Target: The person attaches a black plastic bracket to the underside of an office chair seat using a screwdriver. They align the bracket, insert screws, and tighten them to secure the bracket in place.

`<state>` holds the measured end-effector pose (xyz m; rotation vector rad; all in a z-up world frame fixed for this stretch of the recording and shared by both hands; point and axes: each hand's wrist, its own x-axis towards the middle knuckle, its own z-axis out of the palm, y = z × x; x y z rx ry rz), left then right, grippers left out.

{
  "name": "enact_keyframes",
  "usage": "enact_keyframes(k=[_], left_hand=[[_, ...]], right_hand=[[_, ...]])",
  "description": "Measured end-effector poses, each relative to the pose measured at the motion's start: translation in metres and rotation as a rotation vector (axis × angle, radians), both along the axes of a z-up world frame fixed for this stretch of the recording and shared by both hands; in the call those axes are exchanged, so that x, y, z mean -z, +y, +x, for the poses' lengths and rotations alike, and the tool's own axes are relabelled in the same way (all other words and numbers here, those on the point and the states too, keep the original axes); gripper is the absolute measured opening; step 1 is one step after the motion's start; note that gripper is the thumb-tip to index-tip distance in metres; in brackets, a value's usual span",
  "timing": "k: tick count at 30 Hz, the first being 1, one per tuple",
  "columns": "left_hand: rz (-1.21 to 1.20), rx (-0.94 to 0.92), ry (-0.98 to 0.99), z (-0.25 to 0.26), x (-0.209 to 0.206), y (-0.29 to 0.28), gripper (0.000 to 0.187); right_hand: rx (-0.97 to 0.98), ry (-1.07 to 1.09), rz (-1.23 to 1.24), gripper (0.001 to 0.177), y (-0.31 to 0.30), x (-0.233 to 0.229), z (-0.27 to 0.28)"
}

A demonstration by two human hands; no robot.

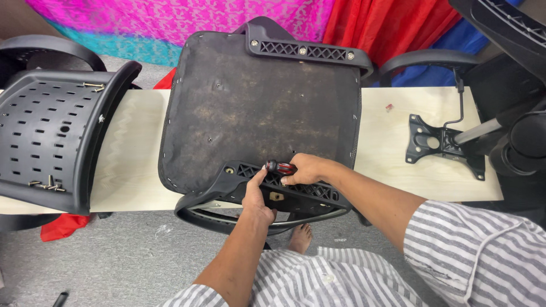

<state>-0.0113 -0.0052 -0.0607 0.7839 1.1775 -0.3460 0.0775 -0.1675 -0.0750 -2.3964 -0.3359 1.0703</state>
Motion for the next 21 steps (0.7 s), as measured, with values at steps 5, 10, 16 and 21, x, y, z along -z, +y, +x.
enact_keyframes(k=[5, 10, 16, 21], left_hand=[[-0.018, -0.011, 0.0, 0.002, 0.007, -0.006, 0.082], [-0.092, -0.117, -0.086, 0.007, 0.014, -0.015, 0.065], [-0.113, -0.156, -0.105, 0.011, 0.013, -0.025, 0.06], [-0.024, -0.08, 0.026, 0.013, 0.005, -0.029, 0.069]], right_hand=[[0.003, 0.041, 0.027, 0.041, -0.004, 0.007, 0.001], [0.062, 0.023, 0.019, 0.039, -0.004, 0.013, -0.002], [0.124, 0.102, 0.01, 0.034, -0.003, 0.011, -0.001], [0.137, 0.099, 0.007, 0.036, -0.007, 0.014, -0.001]])
